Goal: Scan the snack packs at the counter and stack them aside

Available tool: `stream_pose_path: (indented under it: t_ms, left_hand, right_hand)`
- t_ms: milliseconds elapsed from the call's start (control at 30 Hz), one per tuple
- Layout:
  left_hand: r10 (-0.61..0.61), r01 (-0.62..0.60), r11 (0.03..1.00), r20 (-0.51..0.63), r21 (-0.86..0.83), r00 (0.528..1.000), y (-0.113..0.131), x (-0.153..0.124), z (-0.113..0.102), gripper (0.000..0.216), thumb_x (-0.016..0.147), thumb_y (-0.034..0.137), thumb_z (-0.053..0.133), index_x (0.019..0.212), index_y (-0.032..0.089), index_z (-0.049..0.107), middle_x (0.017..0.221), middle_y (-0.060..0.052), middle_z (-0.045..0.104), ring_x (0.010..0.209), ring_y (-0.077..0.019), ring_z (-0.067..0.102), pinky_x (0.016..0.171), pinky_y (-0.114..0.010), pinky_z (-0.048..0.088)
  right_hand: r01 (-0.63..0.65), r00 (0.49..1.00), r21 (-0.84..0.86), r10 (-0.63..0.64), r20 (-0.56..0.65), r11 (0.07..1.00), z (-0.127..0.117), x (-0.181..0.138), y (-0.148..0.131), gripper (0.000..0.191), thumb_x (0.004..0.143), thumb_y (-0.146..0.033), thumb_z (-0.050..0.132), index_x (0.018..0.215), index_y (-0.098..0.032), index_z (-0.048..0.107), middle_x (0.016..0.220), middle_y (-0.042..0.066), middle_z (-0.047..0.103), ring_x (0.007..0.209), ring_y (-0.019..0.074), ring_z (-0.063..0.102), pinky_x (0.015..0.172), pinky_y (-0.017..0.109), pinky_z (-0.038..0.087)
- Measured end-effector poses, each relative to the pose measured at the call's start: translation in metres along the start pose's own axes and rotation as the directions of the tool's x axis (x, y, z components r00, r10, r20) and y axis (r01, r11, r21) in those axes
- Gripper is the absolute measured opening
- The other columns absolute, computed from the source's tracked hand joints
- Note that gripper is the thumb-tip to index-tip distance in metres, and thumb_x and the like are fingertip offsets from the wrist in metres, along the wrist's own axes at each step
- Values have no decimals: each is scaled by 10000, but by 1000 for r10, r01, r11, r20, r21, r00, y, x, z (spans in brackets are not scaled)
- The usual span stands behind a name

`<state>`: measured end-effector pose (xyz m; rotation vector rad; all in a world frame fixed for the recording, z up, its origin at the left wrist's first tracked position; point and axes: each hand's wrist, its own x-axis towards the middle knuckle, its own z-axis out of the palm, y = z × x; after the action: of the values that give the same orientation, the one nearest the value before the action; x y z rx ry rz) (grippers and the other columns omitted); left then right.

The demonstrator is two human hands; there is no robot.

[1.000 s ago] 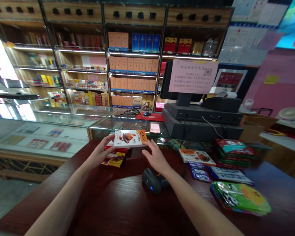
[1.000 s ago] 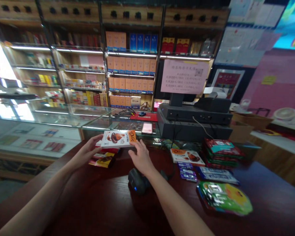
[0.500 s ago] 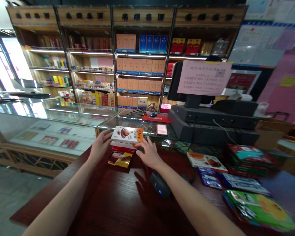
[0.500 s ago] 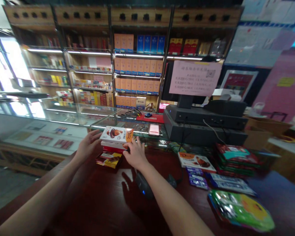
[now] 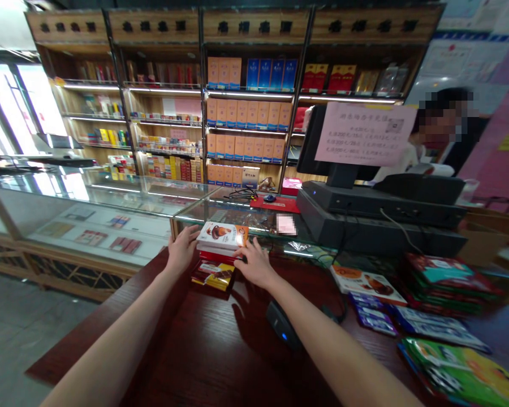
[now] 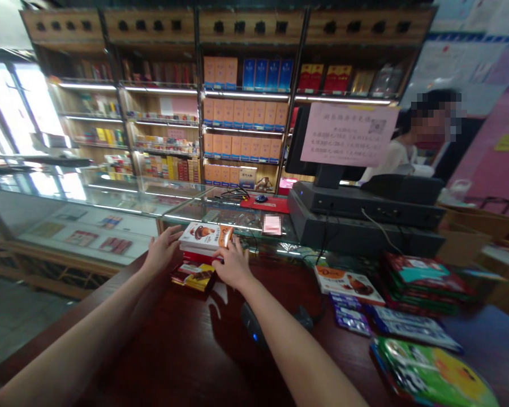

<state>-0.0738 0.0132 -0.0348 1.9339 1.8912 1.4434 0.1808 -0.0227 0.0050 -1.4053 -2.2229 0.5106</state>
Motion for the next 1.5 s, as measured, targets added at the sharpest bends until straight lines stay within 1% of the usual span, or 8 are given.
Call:
stream_pose_path:
  t_ms: [200, 367, 533, 733, 867, 1000, 1200, 1500]
  left_hand:
    - [14, -14, 1000, 1, 2, 1000, -3, -7, -1, 360, 868, 233, 487, 1218, 256, 565, 1220, -99, 722, 1279, -297, 578, 1173, -649, 149]
    - [-9, 9, 1000, 45, 11, 999, -6, -11, -1, 365, 882, 220, 467, 1237, 248, 547, 1233, -98, 718, 1258, -286, 598, 1173, -658, 131]
    - [-59, 54, 996, 71, 74, 996, -8, -5, 3, 379, 888, 199, 455, 1256, 217, 543, 1265, -109, 704, 1275, -274, 587, 1161, -631, 198]
    - [-80, 75, 995, 78, 67, 994, -12, 3, 8, 411, 897, 204, 470, 1304, 232, 526, 1240, -83, 721, 1280, -260, 588, 1177, -623, 188]
    - [-67, 65, 998, 82, 23, 994, -19, 5, 10, 434, 889, 204, 485, 1320, 242, 523, 1248, -65, 718, 1256, -238, 611, 1147, -538, 330]
    - [-41, 45, 998, 77, -52, 996, -24, 5, 13, 444, 881, 191, 482, 1321, 222, 532, 1254, -64, 716, 1194, -207, 653, 1068, -404, 457]
    - [-55, 58, 997, 51, -49, 997, -23, 3, 14, 444, 879, 173, 477, 1317, 213, 538, 1236, -55, 725, 1164, -190, 669, 1043, -351, 483]
    - [-66, 68, 997, 55, -32, 996, -23, 2, 15, 442, 894, 205, 466, 1332, 214, 531, 1241, -55, 723, 1192, -199, 653, 1060, -361, 470]
  right_hand:
    - [11, 1000, 8, -11, 7, 1000, 1, -7, -3, 240, 874, -259, 611, 1090, -268, 716, 1533, 78, 437, 1529, 359, 128, 1151, 640, 169]
    - [-1, 1000, 15, 1, 29, 1000, 4, -7, -1, 254, 873, -276, 609, 1106, -266, 710, 1490, 94, 480, 1530, 360, 120, 1151, 654, 152]
    - [-28, 998, 30, 27, 50, 999, 2, -3, 0, 262, 862, -276, 606, 1106, -260, 702, 1461, 89, 506, 1531, 350, 131, 1156, 653, 151]
    - [-6, 1000, 71, 4, 30, 997, 4, 2, 4, 260, 857, -256, 605, 1099, -255, 700, 1376, 65, 576, 1519, 364, 172, 1163, 615, 187]
    - [7, 1000, 113, -8, 9, 994, 9, 5, 10, 258, 846, -252, 610, 1087, -258, 702, 1300, 63, 600, 1427, 352, 367, 1142, 582, 259]
    - [60, 998, 208, -59, -10, 976, 13, 6, 16, 251, 817, -226, 621, 1052, -227, 709, 1224, 71, 590, 1190, 257, 581, 1065, 438, 403]
    - [83, 997, 235, -79, -25, 968, 16, 8, 19, 276, 801, -205, 624, 1060, -206, 720, 1159, 71, 574, 1220, 245, 564, 1069, 368, 410]
    - [58, 998, 230, -56, -15, 971, 12, 6, 15, 342, 822, -222, 606, 1137, -183, 735, 1275, 104, 587, 1234, 261, 581, 1094, 360, 404]
